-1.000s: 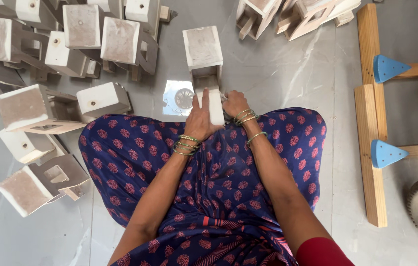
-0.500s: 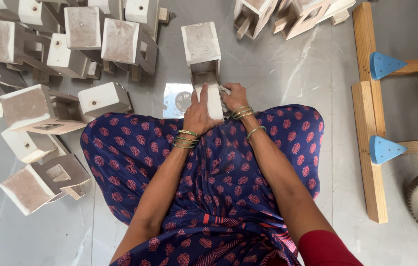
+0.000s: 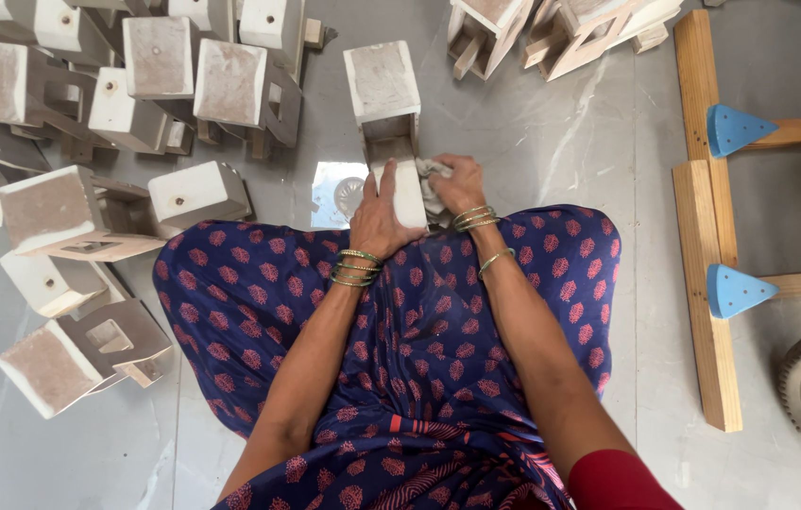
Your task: The person sits on the floor among many small wooden stool components and wipes each piece with a cloth, turning pieces over to clean different sides and setting wiped pieces aside in a pile.
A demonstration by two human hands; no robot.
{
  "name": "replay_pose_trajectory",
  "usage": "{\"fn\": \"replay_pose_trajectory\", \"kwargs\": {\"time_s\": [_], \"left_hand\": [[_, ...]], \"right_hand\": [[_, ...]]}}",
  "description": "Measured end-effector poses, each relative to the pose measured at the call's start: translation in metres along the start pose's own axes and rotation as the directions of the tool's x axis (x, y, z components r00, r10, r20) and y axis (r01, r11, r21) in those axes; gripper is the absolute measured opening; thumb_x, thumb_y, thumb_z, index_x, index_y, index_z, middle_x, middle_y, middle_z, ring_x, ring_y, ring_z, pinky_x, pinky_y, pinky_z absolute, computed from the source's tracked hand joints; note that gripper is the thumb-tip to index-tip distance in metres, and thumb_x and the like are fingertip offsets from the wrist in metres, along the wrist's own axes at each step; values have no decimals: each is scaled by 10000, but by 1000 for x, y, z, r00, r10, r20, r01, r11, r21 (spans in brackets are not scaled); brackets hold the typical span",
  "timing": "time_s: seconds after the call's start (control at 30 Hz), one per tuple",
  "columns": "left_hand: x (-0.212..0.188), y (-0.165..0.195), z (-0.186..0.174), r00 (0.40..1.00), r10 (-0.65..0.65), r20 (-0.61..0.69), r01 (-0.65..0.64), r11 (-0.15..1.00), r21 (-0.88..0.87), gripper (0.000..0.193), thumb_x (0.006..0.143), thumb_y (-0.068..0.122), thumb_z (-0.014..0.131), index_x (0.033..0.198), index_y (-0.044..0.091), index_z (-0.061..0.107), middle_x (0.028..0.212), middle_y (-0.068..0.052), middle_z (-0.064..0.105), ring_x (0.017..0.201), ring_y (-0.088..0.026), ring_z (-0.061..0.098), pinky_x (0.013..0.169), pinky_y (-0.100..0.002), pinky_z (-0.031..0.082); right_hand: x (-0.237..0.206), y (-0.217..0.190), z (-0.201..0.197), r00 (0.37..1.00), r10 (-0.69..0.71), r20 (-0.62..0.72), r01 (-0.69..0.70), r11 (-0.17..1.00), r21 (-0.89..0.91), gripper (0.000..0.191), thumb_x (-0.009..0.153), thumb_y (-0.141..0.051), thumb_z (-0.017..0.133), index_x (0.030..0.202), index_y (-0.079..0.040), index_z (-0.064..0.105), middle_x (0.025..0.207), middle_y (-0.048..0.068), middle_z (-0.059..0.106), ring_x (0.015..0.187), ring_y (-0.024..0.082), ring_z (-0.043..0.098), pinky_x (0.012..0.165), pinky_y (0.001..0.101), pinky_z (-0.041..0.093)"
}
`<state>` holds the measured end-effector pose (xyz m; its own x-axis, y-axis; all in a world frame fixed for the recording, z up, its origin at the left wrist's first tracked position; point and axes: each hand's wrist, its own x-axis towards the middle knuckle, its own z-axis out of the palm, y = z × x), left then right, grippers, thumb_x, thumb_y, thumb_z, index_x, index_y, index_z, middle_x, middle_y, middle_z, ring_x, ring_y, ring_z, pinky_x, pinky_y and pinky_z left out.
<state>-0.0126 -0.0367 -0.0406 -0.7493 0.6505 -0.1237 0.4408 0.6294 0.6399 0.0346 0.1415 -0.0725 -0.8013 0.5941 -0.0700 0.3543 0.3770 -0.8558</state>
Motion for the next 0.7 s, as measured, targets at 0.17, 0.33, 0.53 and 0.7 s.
{"fn": "replay_pose_trajectory", "kwargs": {"time_s": [0.17, 0.33, 0.53, 0.7], "left_hand": [[1, -1, 1, 1000, -12, -15, 13, 1000, 13, 1398, 495, 418, 985, 1601, 216, 154, 1517, -367, 332, 1264, -536, 538, 937, -535, 545], [3, -1, -1, 999, -45, -7, 45, 999, -13, 1403, 475, 404, 974, 1601, 236, 155, 1546, -342, 331, 1261, -517, 551, 960, -529, 548], [2, -2, 0, 1000, 10, -30, -10, 1000, 5, 1432, 466, 462, 991, 1601, 197, 159, 1511, -369, 336, 1311, -536, 499, 946, -551, 536], [8, 2, 3, 996, -82, -33, 83, 996, 32, 1372, 548, 646, 947, 1572, 146, 183, 1515, -401, 298, 1300, -571, 457, 915, -577, 518]], "right_hand": [[-9, -1, -3, 995, 70, 70, -43, 941, -336, 300, 786, -196, 735, 1053, -76, 802, 992, 235, 749, 938, 407, 717, 928, 457, 542], [-7, 3, -10, 960, 151, 237, -68, 943, -326, 329, 761, -214, 712, 1042, -63, 788, 963, 247, 750, 932, 409, 732, 927, 457, 559], [-7, 13, -11, 994, 61, 94, -20, 924, -381, 307, 799, -201, 684, 1002, 7, 783, 985, 282, 732, 959, 443, 700, 929, 486, 529], [-7, 12, -3, 943, 68, 326, 55, 934, -354, 330, 766, -218, 722, 1010, -2, 779, 1018, 280, 730, 984, 424, 702, 942, 465, 535]]}}
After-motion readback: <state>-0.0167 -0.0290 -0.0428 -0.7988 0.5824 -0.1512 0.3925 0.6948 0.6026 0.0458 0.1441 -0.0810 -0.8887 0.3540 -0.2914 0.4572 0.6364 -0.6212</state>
